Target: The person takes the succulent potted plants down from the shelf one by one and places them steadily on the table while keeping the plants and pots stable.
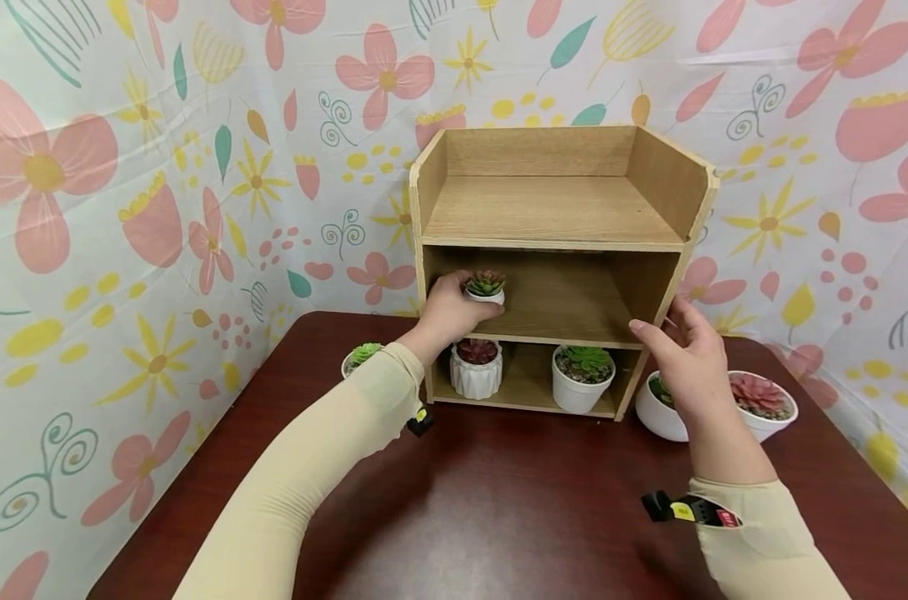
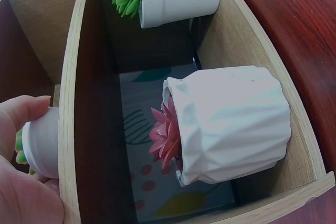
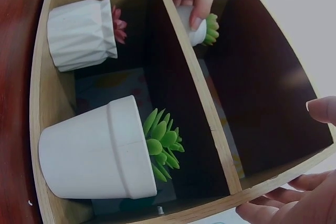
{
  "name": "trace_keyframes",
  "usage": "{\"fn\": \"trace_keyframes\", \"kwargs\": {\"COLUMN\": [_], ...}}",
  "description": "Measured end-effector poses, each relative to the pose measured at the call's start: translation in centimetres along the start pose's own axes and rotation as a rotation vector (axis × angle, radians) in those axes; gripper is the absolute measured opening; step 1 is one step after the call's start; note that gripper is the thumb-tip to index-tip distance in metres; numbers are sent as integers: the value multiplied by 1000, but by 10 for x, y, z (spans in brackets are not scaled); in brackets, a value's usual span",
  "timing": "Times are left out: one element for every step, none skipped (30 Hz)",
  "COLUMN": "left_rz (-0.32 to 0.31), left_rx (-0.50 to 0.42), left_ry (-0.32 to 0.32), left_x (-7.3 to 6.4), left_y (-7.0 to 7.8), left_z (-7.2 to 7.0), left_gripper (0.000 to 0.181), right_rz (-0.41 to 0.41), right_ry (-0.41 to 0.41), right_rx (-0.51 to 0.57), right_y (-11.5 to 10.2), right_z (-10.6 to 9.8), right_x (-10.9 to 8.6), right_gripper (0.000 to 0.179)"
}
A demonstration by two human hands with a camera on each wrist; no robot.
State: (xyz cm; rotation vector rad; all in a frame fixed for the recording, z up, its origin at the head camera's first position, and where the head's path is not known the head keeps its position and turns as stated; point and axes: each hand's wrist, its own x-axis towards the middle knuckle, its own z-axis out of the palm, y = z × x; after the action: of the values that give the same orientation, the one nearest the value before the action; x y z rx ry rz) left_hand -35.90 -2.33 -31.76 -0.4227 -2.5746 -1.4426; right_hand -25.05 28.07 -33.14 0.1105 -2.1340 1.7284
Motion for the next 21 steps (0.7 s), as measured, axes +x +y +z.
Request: {"fn": "trace_keyframes", "kwargs": {"left_rz": [0, 0, -2, -3, -4, -6, -7, -7, -7, -6, -2, 1, 4, 7, 12, 15, 18, 21, 23, 26, 28], "left_rx": [0, 0, -1, -4, -6, -9, -11, -13, -14, -15, -14, -13, -11, -9, -11, -13, -13, -15, -17, -18, -20], "left_ry": [0, -1, -3, -4, -7, -10, -14, -18, -21, -24, -26, -28, -30, -30, -31, -35, -39, -45, -51, -59, -69], "left_x": [0, 0, 0, -1, -1, -1, -1, -1, -1, -1, -2, -2, -2, -3, -3, -4, -4, -5, -6, -7, -9], "left_y": [0, 0, 0, 0, 0, 0, 0, 0, 0, 0, 1, 1, 1, 1, 2, 2, 2, 2, 2, 3, 3], "left_z": [0, 0, 0, 0, -1, -1, -1, -1, -1, -1, -2, -2, -2, -2, -3, -3, -3, -3, -4, -4, -5], "left_gripper": [60, 60, 61, 61, 61, 62, 62, 63, 63, 63, 63, 63, 63, 63, 63, 63, 63, 63, 64, 64, 64], "right_rz": [-3, -7, -10, -12, -14, -16, -17, -19, -19, -20, -20, -18, -16, -14, -11, -8, -6, -5, -6, -7, -8], "right_ry": [-6, -11, -19, -28, -35, -42, -47, -50, -52, -54, -56, -59, -62, -65, -68, -70, -72, -74, -74, -74, -72], "right_rx": [0, 5, 12, 16, 19, 17, 12, 8, 3, 5, 5, 11, 14, 16, 19, 21, 17, 18, 13, 9, 10], "right_y": [0, 0, 0, 0, 0, -1, -1, 0, 0, 0, 0, 0, 0, 0, 0, 0, -1, -1, -1, -2, -3], "right_z": [0, -1, -1, -2, -2, -2, -3, -3, -3, -3, -3, -3, -3, -3, -3, -3, -3, -4, -4, -4, -4], "right_x": [0, 0, 0, 0, 0, 1, 1, 1, 1, 1, 1, 1, 1, 2, 1, 1, 1, 1, 1, 0, 0], "right_gripper": [73, 73, 73, 74, 74, 75, 75, 75, 76, 76, 76, 76, 76, 76, 77, 77, 78, 78, 79, 79, 79]}}
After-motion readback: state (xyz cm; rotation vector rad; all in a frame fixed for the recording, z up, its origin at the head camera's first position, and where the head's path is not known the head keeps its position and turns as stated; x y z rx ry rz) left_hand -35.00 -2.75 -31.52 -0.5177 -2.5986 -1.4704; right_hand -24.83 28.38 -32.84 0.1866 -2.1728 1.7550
